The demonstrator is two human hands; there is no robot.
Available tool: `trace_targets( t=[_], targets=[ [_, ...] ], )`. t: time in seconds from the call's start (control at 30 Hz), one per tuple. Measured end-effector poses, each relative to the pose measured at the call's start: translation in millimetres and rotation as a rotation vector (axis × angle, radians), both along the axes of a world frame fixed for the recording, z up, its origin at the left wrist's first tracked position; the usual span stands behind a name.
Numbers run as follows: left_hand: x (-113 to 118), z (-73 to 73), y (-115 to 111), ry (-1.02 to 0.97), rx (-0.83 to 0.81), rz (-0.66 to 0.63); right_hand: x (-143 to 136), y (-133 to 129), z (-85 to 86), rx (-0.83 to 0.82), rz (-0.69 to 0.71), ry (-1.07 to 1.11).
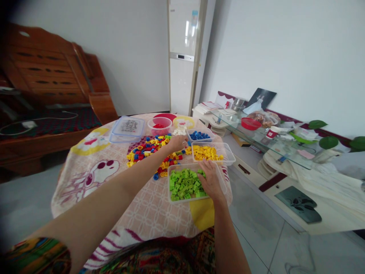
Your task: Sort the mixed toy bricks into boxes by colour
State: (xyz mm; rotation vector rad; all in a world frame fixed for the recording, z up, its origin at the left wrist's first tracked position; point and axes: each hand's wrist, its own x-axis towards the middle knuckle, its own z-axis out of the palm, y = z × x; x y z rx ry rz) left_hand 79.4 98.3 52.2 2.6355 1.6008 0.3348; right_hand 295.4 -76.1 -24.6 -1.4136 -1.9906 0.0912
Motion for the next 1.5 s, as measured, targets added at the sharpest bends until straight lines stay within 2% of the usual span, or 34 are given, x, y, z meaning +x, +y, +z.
trace_targets(
  t=[0.2, 0.37, 0.6, 0.83, 1.0, 1.17, 1.3, 1.5],
  targets=[
    [24.5, -18.3, 14.6, -0.038, -0.105, -0.043, -1.1, -0.8, -0.1, -0.023, -0.006, 0.007],
    [22.9, -25.2, 18.7, -0.058, -0.110, -0.021, -2.8, -2.2, 1.2, -0.014, -0.003, 0.010],
    [18.8, -25.8, 17.8, -0.103, -0.067, -0.040, -3.6, -3.6, 3.0, -0.007, -0.004, 0.011],
    [8.7, -31.8, 10.5, -0.162, -0.137, -0.237, -2.4, -1.6, 1.3, -0.021, -0.002, 0.016],
    [6.6, -35.4, -1.0, -0.064, -0.077, -0.267, -1.9, -1.4, 0.9, -0.019, 0.002, 0.013],
    [7.9, -33.6, -12.8, -0.003, -0.021, -0.350, -1.0, -1.4, 1.7, -0.018, 0.005, 0.011],
    [-3.1, -31.3, -15.7, 0.097, -0.020, -0.267, 0.0, -1.2, 1.9, -0.007, 0.007, 0.003],
    [-37.5, -24.0, -8.6, 0.145, -0.022, -0.131, 0.6, -0.6, 0.3, -0.010, -0.002, 0.018]
  ],
)
